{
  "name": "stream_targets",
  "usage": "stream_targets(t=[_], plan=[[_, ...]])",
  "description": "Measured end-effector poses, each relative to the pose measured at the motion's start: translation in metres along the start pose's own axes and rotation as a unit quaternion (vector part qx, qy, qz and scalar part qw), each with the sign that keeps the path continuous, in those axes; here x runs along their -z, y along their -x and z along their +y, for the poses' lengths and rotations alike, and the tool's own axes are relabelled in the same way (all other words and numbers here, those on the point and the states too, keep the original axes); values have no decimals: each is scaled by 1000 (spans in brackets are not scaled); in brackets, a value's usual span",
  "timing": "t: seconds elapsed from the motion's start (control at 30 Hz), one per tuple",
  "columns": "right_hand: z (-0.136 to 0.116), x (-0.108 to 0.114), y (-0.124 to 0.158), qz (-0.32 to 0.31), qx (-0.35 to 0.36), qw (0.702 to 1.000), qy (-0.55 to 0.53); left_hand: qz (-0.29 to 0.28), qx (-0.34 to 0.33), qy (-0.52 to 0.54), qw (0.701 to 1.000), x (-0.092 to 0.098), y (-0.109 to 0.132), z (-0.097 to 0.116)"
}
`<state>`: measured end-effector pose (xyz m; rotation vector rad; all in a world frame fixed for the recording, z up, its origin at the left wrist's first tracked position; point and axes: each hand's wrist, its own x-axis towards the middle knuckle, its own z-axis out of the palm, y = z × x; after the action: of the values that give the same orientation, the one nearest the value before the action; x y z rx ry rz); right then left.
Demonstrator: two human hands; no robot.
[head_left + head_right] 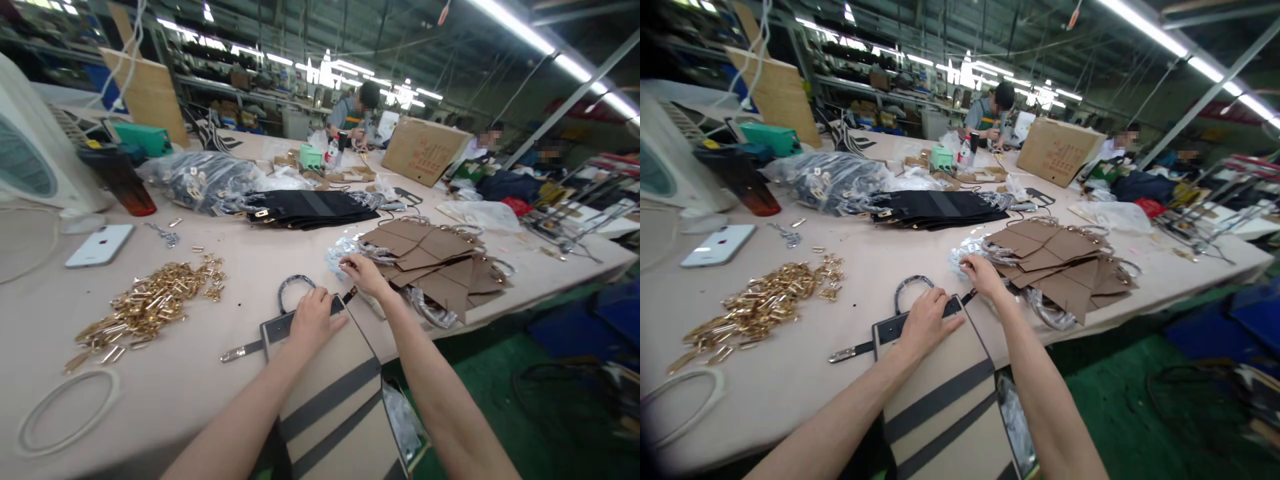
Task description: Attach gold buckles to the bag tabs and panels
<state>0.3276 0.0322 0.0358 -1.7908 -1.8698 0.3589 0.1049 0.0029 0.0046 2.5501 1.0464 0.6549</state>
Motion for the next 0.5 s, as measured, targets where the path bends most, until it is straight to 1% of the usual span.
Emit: stream_targets(t=[0.03,0.07,0.1,0.13,0.2,0.27,0.33,0.5], plan=[[-5,-1,12,36,-18,997,-59,0,2,0,1000,0,0,0],[-9,-3,25,62,-45,988,-137,1,3,0,1000,0,0,0],[-13,-5,37,68,-74,971,-219,4,4,1,1000,0,0,0],[-17,-8,50,59,-101,949,-293,7,5,2,1000,-1,1,-1],[-22,-16,71,18,-144,913,-382,14,5,5,1000,-3,1,-2],[-25,-25,84,-11,-173,895,-411,19,6,7,1000,-5,2,-3],[-26,-32,89,-22,-193,892,-409,23,5,7,1000,-6,2,-4],[-23,-40,83,-7,-214,884,-414,23,3,9,1000,-7,2,-5]])
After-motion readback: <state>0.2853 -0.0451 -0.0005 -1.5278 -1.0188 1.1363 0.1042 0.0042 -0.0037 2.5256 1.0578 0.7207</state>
